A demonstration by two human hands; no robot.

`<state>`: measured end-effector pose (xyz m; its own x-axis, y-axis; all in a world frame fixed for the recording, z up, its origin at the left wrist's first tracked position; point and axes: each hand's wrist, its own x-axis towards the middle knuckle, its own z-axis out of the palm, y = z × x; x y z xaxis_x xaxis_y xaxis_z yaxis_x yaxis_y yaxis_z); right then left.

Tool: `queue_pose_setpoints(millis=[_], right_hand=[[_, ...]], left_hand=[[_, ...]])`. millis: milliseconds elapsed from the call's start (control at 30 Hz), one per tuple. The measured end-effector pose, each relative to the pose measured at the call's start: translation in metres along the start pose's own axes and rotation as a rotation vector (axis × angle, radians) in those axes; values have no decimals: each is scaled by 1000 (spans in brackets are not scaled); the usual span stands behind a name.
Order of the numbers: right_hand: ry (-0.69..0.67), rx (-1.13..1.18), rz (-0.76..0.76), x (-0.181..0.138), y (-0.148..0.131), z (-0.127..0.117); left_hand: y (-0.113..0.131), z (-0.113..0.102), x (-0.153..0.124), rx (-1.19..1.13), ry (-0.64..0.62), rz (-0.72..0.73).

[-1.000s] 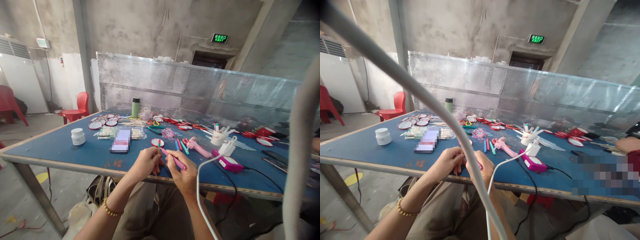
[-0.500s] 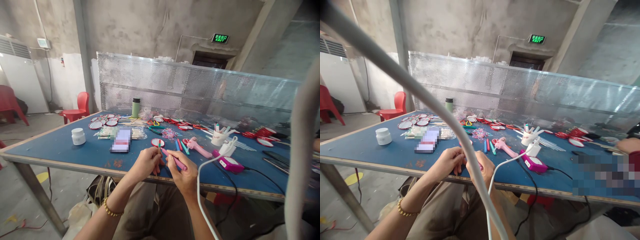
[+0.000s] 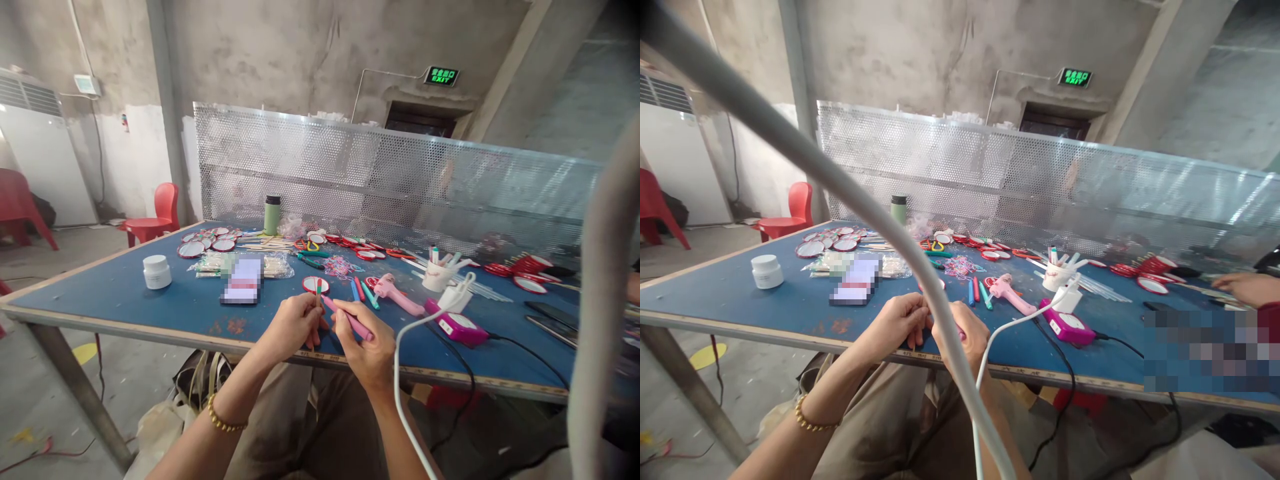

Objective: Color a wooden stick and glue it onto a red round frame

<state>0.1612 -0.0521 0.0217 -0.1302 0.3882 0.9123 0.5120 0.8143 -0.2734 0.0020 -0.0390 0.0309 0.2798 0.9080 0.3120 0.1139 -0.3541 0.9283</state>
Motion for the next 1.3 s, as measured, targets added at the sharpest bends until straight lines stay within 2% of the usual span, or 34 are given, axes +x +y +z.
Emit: queue_pose_setpoints(millis=[1300], right_hand=[[-2, -19, -3, 0, -2, 1]], left_hand=[[-1, 0, 1, -9, 2, 1]])
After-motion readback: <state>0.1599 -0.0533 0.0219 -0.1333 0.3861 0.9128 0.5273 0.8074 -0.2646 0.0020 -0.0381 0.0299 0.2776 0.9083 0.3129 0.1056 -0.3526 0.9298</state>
